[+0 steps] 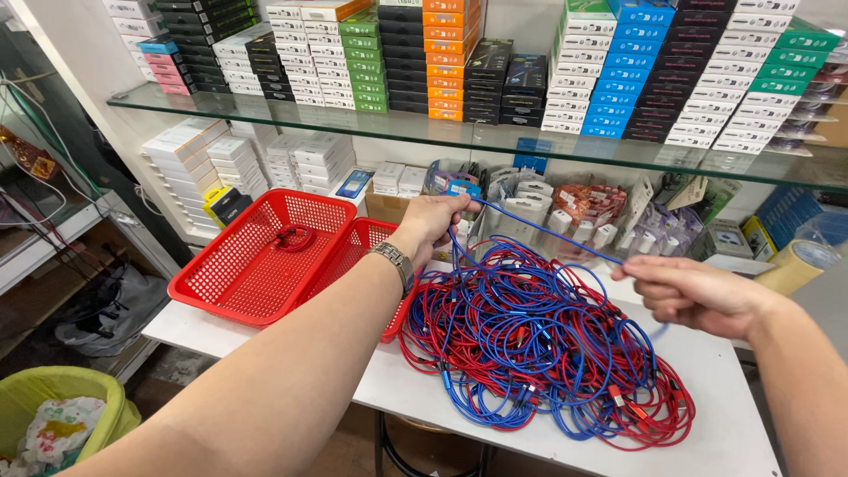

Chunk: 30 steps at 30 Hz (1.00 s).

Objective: The person untangles a pile of red and blue cables on a table, coils each cable by hand, and places the coiled cables into red plastic baskets. The person handles the cables one at a time, separating them from the tangled mass and organizing them by color.

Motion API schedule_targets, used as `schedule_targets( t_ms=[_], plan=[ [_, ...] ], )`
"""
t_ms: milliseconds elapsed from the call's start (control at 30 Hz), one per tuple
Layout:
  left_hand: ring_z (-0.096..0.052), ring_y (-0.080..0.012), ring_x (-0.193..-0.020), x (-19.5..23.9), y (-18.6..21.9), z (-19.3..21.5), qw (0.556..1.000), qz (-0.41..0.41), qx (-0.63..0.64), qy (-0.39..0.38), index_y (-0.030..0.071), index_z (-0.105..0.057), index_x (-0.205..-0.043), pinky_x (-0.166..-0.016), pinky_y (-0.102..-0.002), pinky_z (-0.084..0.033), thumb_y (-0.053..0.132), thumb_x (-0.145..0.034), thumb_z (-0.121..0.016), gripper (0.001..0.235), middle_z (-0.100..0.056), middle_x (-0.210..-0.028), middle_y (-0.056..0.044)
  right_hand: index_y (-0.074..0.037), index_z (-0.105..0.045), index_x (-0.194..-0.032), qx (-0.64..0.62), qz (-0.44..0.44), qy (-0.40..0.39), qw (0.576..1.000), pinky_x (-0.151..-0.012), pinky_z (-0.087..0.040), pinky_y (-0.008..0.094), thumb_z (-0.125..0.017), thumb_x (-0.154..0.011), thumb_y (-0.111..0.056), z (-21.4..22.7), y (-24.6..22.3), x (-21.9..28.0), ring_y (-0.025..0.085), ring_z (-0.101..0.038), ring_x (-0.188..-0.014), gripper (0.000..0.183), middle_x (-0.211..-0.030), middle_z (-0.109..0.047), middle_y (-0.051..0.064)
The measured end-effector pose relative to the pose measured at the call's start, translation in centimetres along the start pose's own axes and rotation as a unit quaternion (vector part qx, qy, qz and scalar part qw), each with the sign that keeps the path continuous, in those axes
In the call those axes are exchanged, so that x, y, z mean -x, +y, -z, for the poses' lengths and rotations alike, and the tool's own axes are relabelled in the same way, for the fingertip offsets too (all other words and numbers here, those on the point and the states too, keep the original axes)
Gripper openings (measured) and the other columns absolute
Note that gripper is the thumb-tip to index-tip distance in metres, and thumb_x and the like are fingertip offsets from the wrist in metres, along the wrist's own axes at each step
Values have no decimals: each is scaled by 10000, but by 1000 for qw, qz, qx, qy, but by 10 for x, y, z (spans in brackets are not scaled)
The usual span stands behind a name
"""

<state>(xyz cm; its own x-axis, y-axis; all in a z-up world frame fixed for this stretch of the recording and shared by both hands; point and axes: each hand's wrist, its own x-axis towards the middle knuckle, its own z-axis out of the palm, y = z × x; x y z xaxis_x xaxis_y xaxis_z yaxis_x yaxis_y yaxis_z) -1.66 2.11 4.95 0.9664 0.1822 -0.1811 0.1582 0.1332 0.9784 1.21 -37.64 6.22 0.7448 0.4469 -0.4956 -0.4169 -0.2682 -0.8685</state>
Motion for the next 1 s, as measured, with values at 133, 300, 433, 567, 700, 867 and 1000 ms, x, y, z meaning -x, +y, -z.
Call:
schedule_targets(
  t_ms=[133,300,433,567,700,867,1000],
  plan=[
    [-421,-45,-524,-9,-1,-3,996,-20,70,43,52,-802,-979,-463,-205,-340,262,-996,-652,258,-549,-656,60,5,-659,-1025,10,-104,40,994,-415,-168,281,-615,-962,-386,51,36,13,75,-170,-496,399,-588,-224,-71],
    [-585,-94,-640,-4,1,-17,1000,3,3,9,39,-667,-1201,-618,-240,-520,276,-1079,-479,325,-705,-894,-42,-43,-763,-1176,296,-285,35,911,-721,-518,292,-781,-919,-366,54,76,-3,111,-597,-776,414,-837,-659,-17],
    [-648,-129,-743,2,0,-35,993,-98,-43,-54,77,-609,-1303,-660,-283,-562,70,-998,-365,390,-747,-1083,-100,-195,-760,-1251,429,-189,19,883,-1000,-554,363,-733,-896,-436,12,50,-28,125,-704,-1217,430,-1257,-809,-6],
    [-694,-211,-848,16,9,-57,986,-85,-44,-137,88,-533,-1282,-684,-334,-575,80,-1013,-382,308,-732,-1159,-121,4,-711,-1253,51,35,-13,998,-977,-546,372,-443,-1023,-482,-61,-18,-78,225,-726,-1117,600,-1216,-791,163],
    [-709,-216,-1039,40,16,-69,945,-56,-42,-318,58,-566,-1240,-824,-388,-600,171,-1060,-466,235,-703,-1212,-133,-76,-593,-1267,-199,37,-177,963,-983,-559,385,-495,-1075,-258,-115,-58,-96,211,-701,-1066,283,-1092,-757,117],
    [-736,-235,-1104,36,34,-25,961,17,-195,-197,39,-687,-1187,-945,-357,-540,404,-999,-516,444,-751,-1268,-162,-55,-665,-1323,12,57,-59,997,-557,-409,265,-519,-1025,-209,-125,-87,-63,77,-461,-588,365,-667,-513,-54],
    [-671,-173,-1043,11,41,-9,930,-200,-291,-106,146,-611,-1292,-894,-329,-531,255,-888,-617,419,-711,-1220,-129,-36,-647,-1309,122,36,-148,981,-411,-167,246,-448,-1022,-327,-130,-107,-32,58,-201,-467,454,-570,-309,-69]
  ],
)
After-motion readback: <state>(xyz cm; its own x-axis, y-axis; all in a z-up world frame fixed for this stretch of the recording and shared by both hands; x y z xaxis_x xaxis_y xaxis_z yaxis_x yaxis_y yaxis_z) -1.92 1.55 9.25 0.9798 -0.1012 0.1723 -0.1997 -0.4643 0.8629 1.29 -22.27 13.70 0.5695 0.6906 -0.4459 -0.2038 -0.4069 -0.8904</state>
